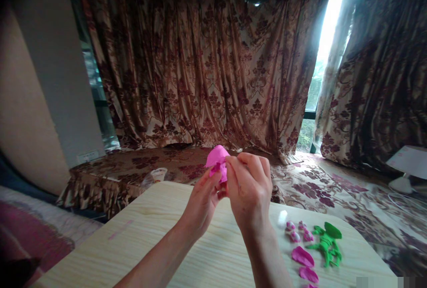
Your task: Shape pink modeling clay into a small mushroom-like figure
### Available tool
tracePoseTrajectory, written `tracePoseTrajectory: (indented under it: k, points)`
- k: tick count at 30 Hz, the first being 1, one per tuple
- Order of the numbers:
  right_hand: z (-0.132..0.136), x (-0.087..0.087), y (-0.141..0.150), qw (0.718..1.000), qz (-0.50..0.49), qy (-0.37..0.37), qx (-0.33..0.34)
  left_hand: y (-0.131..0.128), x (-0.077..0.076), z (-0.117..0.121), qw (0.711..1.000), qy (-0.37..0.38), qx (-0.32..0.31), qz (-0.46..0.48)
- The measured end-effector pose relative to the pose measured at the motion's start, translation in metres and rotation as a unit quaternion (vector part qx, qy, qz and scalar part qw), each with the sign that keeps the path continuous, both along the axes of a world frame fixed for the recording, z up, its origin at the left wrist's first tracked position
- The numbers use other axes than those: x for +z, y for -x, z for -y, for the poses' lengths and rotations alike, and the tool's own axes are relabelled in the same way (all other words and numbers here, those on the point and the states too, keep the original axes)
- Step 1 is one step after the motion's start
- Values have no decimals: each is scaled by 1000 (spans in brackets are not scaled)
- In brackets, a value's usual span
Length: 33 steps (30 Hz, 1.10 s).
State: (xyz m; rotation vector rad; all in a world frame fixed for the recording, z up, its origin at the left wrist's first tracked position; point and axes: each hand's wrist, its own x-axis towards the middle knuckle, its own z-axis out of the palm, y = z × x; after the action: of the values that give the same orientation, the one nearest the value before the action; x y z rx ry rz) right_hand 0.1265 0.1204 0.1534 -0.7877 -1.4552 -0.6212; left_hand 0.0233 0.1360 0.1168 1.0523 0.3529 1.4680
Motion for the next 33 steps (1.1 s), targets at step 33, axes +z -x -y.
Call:
tracePoseTrajectory:
  k: [33]
  points:
    - [6,1,4,995,75,22,60,7,5,1,995,42,-68,66]
